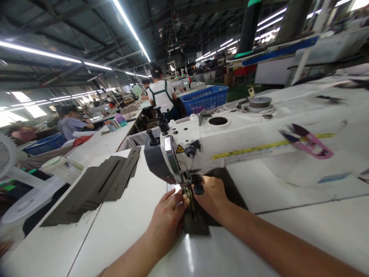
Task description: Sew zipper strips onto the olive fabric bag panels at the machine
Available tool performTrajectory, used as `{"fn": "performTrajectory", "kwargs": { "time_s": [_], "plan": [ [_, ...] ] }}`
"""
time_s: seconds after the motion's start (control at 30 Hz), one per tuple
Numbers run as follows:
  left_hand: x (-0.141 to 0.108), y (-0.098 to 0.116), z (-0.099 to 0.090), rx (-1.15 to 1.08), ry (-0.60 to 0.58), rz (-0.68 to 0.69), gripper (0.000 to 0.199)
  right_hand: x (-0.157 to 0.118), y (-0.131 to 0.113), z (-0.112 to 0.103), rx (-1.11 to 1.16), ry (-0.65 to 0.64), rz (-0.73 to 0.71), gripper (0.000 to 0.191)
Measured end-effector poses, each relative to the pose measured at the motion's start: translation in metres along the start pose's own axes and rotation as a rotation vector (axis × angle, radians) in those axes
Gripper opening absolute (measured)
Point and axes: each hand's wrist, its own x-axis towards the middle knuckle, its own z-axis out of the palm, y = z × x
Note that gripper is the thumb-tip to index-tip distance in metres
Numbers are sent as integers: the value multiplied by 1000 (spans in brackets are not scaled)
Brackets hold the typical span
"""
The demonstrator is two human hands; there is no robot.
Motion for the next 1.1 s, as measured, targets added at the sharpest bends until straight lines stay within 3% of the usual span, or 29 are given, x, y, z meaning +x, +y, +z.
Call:
{"fn": "performTrajectory", "kwargs": {
  "time_s": [0.1, 0.23, 0.33, 0.6, 0.87, 0.97, 1.1],
  "plan": [
    [-3, 3, 1, 27, 6, -17, 19, -16, -4, -11, 27, -31, -33, 25],
    [-8, 11, 2, 8, 45, -28, 19, -57, -13, -30, 177, 9, -327, 34],
    [-9, 14, 1, -9, 63, 10, 18, -72, -17, -36, 182, 60, -398, 38],
    [0, 6, 1, 6, 70, 40, 21, -59, -16, -33, 190, 40, -373, 38],
    [7, -2, 0, -13, 2, -73, 19, -48, -8, -19, 222, 47, -346, 36],
    [-5, 4, -5, 23, 10, -42, 23, -55, -8, -16, 102, 141, -398, 31],
    [-18, 13, -6, 123, 87, 90, 25, -66, -10, -13, -33, 272, -466, 41]
  ]
}}
